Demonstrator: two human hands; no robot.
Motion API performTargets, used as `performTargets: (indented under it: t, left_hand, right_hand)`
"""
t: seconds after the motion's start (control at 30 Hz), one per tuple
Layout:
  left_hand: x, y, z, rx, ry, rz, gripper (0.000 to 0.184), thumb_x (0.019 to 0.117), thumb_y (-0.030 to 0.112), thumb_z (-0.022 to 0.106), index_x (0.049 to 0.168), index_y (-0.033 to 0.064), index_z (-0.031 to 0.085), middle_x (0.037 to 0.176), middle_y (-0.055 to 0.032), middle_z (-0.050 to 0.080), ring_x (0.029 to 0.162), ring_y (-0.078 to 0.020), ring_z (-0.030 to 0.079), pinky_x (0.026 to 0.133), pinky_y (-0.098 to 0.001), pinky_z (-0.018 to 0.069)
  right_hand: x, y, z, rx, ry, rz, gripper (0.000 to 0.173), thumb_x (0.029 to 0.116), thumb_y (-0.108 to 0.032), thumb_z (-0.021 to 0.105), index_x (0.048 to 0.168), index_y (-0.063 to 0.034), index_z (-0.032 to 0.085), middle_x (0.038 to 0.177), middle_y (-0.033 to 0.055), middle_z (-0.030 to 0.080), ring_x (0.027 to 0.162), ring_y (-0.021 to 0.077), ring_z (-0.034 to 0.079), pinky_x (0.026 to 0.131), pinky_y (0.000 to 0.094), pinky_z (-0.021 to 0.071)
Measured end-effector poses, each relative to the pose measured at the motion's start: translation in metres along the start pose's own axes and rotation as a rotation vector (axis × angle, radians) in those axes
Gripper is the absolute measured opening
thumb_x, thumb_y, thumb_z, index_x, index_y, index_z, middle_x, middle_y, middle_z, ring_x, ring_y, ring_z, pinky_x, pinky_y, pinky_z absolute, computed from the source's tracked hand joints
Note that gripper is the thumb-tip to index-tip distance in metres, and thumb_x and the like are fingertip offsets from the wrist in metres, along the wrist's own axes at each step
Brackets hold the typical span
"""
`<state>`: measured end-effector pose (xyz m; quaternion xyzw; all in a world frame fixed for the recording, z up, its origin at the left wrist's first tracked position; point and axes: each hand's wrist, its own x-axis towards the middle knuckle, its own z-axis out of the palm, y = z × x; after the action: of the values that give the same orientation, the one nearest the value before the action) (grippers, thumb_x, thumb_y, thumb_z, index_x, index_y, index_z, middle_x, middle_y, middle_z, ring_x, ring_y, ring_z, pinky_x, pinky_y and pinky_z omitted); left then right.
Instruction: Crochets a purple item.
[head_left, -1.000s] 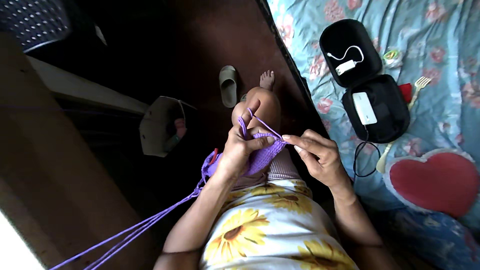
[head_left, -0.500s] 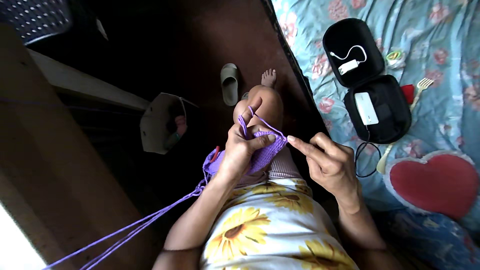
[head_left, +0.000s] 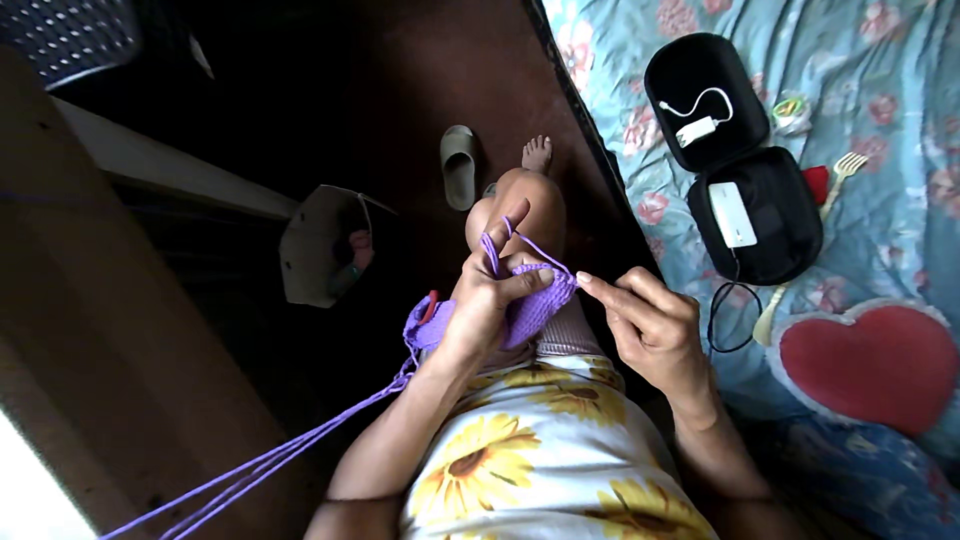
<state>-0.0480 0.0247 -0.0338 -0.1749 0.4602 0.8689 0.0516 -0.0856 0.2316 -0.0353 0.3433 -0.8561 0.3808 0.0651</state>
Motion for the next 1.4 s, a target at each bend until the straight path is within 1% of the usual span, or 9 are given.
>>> performTargets:
  t: [0.23,0.37,0.47,0.57,0.67,0.8,1.03,1.2,1.4]
  left_hand:
    - [-0.001,-0.005,0.002,0.014,0.002,0.050,0.081,0.0896,-0.008,0.062,0.160,0.0190,0.031,0.085,-0.0057,0.073,0.068,-0.0091,0.069,0.066,-0.0241,0.0589]
    - [-0.005,-0.033,0.007,0.323,0.016,0.582,0.087,0.0884,-0.007,0.065,0.161,0.0112,0.021,0.094,-0.0004,0.073,0.076,-0.0069,0.069,0.071,-0.0233,0.0592]
    - [-0.001,-0.057,0.007,0.489,-0.015,0.931,0.063,0.0937,-0.002,0.065,0.149,0.0169,0.041,0.100,-0.0025,0.072,0.086,-0.0099,0.070,0.079,-0.0278,0.0598]
    - [-0.006,-0.053,0.014,0.298,0.003,0.762,0.075,0.0920,-0.004,0.066,0.154,0.0237,0.035,0.101,0.0016,0.075,0.086,-0.0084,0.071,0.079,-0.0257,0.0601]
    - [-0.008,-0.026,0.014,0.091,0.022,0.386,0.096,0.0864,-0.011,0.065,0.162,0.0222,0.016,0.090,0.0020,0.075,0.073,-0.0063,0.070,0.070,-0.0226,0.0599]
    - [-0.003,-0.005,0.000,0.046,-0.010,0.133,0.086,0.0905,-0.007,0.062,0.163,0.0186,0.023,0.086,-0.0031,0.074,0.070,-0.0078,0.069,0.068,-0.0239,0.0593]
    - [0.001,0.007,-0.010,-0.074,-0.106,-0.010,0.077,0.0891,-0.007,0.057,0.159,0.0162,0.034,0.081,-0.0038,0.072,0.066,-0.0075,0.067,0.063,-0.0228,0.0587]
    - [0.004,0.010,-0.015,-0.074,-0.136,-0.064,0.068,0.0869,-0.008,0.057,0.151,0.0124,0.045,0.077,-0.0017,0.071,0.063,-0.0063,0.067,0.061,-0.0221,0.0585]
    - [-0.002,-0.005,-0.002,0.220,-0.165,0.286,0.078,0.0862,-0.011,0.064,0.157,0.0077,0.037,0.089,-0.0005,0.074,0.069,-0.0044,0.067,0.064,-0.0182,0.0563]
  right_hand:
    - [-0.002,0.001,0.004,0.139,0.020,0.080,0.031,0.0940,-0.002,0.060,0.117,-0.0103,0.079,0.080,0.0049,0.060,0.065,0.0034,0.053,0.057,0.0155,0.0432]
    - [0.000,-0.013,0.010,0.206,0.055,0.197,0.028,0.0949,-0.003,0.061,0.116,-0.0057,0.079,0.081,0.0030,0.061,0.068,0.0002,0.054,0.061,0.0119,0.0458]
    - [0.007,-0.024,0.011,0.570,0.028,0.396,0.030,0.0965,0.000,0.060,0.123,-0.0024,0.073,0.101,0.0029,0.072,0.074,-0.0023,0.060,0.067,0.0125,0.0525]
    - [0.010,-0.022,0.013,0.851,0.035,0.484,0.034,0.0953,0.002,0.059,0.127,-0.0030,0.069,0.090,-0.0003,0.069,0.060,-0.0017,0.051,0.054,0.0144,0.0440]
    - [0.003,-0.012,0.014,0.503,0.081,0.231,0.026,0.0973,-0.003,0.062,0.122,-0.0005,0.066,0.093,0.0014,0.070,0.077,-0.0014,0.064,0.071,0.0139,0.0560]
    - [-0.002,0.005,0.014,0.035,0.186,-0.052,0.011,0.1000,-0.008,0.061,0.101,-0.0012,0.070,0.087,0.0098,0.069,0.076,0.0079,0.065,0.067,0.0168,0.0530]
    - [-0.001,0.011,0.009,-0.076,0.184,-0.184,0.013,0.0977,-0.005,0.060,0.093,-0.0009,0.072,0.080,0.0119,0.067,0.071,0.0138,0.065,0.063,0.0213,0.0526]
    - [-0.004,0.015,0.005,0.203,0.104,-0.052,0.009,0.0975,-0.007,0.064,0.095,0.0003,0.069,0.084,0.0080,0.065,0.073,0.0023,0.061,0.065,0.0112,0.0502]
    - [0.005,0.000,0.004,0.603,-0.003,0.199,0.023,0.0965,-0.004,0.065,0.119,-0.0010,0.070,0.102,-0.0004,0.072,0.083,-0.0018,0.065,0.076,0.0153,0.0576]
